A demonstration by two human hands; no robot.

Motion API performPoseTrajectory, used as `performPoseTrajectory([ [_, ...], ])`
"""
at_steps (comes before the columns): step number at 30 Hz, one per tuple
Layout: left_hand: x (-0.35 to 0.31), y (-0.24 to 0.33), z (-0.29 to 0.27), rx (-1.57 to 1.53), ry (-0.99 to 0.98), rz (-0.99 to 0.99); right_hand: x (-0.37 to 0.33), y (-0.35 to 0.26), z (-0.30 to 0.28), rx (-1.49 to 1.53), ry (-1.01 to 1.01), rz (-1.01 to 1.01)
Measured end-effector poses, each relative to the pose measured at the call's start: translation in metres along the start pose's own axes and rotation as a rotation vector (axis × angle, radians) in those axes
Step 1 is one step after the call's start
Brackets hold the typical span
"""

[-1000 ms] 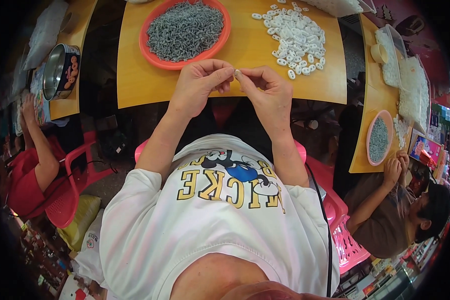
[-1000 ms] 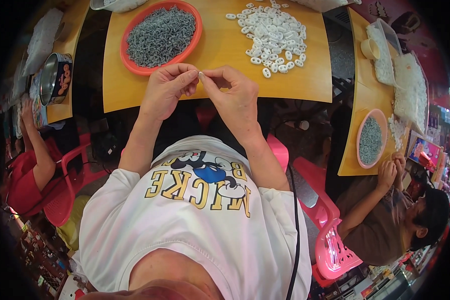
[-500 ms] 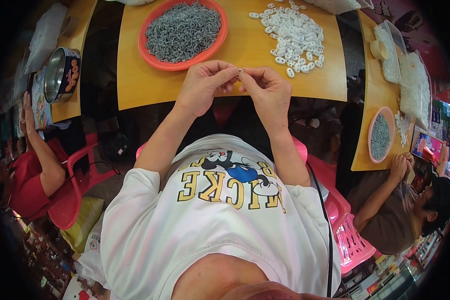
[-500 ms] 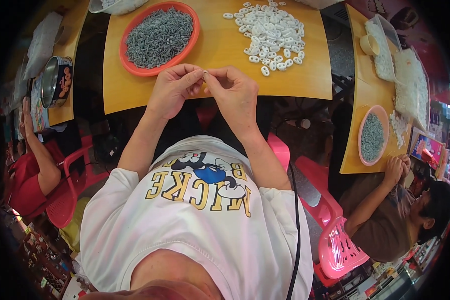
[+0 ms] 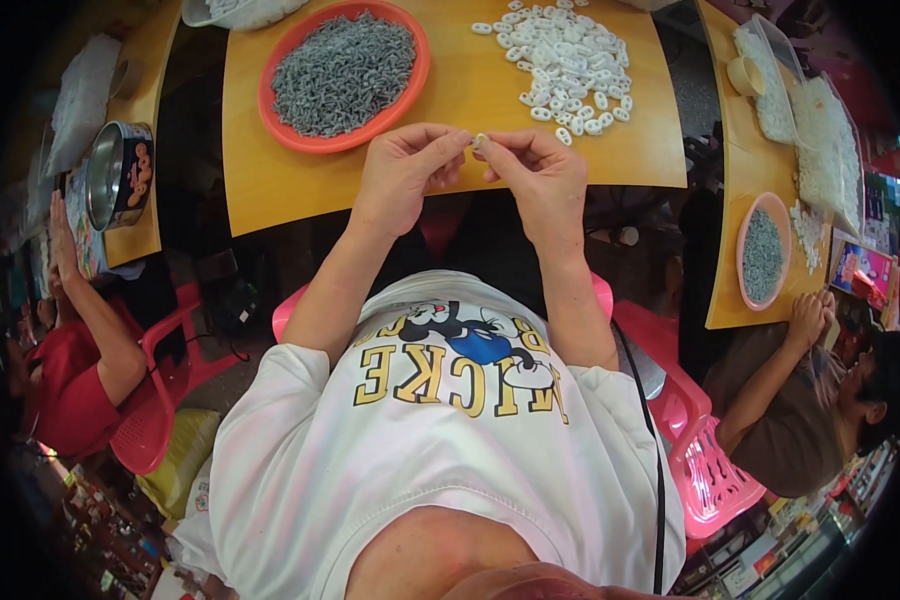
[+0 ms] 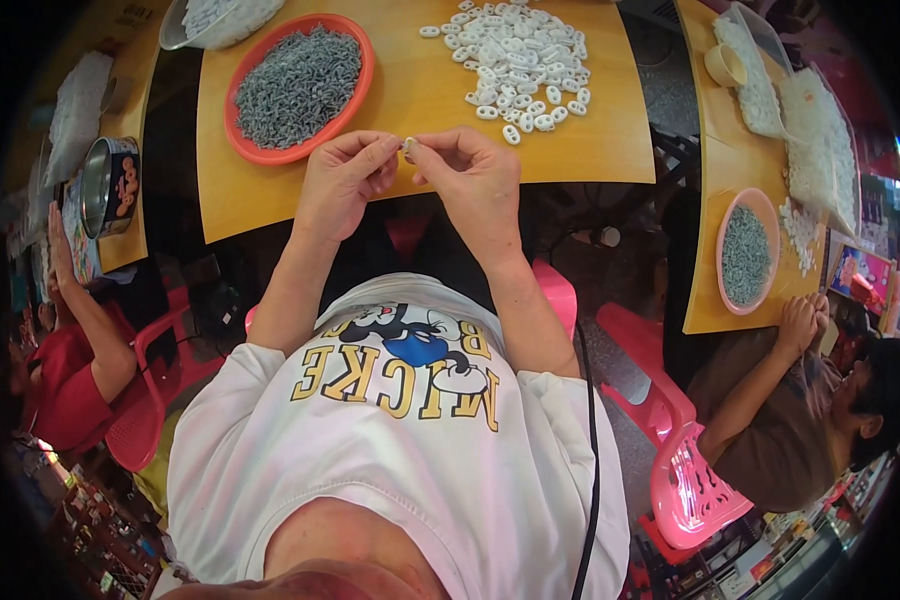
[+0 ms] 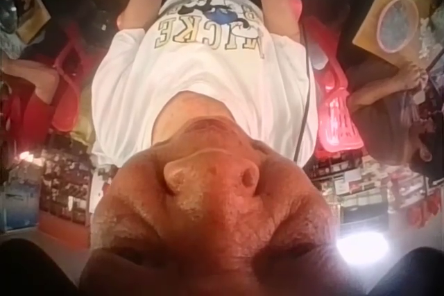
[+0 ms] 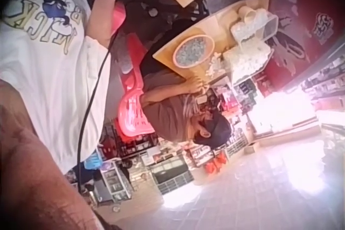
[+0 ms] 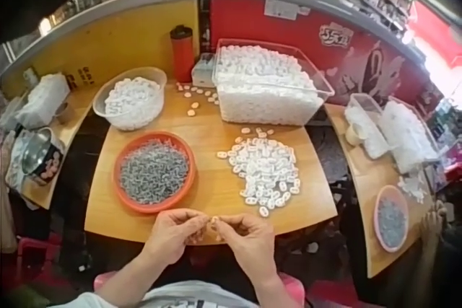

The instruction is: Assembling small grey components into white plastic oval pieces by hand at a workbench.

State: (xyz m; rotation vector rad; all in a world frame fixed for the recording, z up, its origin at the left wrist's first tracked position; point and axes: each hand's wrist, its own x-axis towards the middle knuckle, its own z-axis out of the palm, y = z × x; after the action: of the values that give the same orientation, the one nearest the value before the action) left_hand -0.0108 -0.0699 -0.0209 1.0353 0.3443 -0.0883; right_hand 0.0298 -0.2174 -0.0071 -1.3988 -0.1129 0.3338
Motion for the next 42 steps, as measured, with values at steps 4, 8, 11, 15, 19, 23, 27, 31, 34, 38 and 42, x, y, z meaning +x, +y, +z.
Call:
performPoseTrajectory([
  [4,-0.003,0.0,0.004,-0.03,-0.001,-0.008,-0.003,0.004,-0.003,0.009,0.0,0.036],
  [8,-0.003,-0.002,0.006,-0.028,0.005,-0.035,-0.006,0.008,-0.005,0.036,0.012,0.044],
  [11,-0.002,-0.004,0.007,0.0,0.0,-0.032,-0.009,0.008,-0.007,0.074,0.029,0.048],
  [15,-0.004,-0.007,0.008,0.038,-0.025,-0.015,-0.01,0.01,-0.011,-0.019,0.017,0.004],
  [19,-0.006,-0.009,0.01,0.151,-0.009,0.029,-0.014,0.006,-0.014,-0.069,0.007,-0.01],
  [23,-0.005,-0.013,0.007,0.175,-0.017,0.048,-0.016,0.011,-0.013,-0.082,0.02,-0.005],
  [27,-0.006,-0.012,0.01,0.161,-0.037,0.007,-0.017,0.011,-0.017,-0.001,0.027,0.023],
  [31,-0.005,-0.011,0.012,0.068,-0.07,-0.059,-0.017,0.014,-0.02,0.102,0.032,0.037],
  [34,-0.001,-0.012,0.012,0.075,-0.075,-0.064,-0.016,0.015,-0.024,0.09,0.034,0.031],
  [38,0.002,-0.011,0.011,0.154,-0.061,-0.067,-0.012,0.015,-0.025,0.064,0.027,0.036],
  [42,-0.004,-0.004,0.01,0.233,-0.033,-0.018,-0.012,0.015,-0.023,0.011,-0.01,0.061],
])
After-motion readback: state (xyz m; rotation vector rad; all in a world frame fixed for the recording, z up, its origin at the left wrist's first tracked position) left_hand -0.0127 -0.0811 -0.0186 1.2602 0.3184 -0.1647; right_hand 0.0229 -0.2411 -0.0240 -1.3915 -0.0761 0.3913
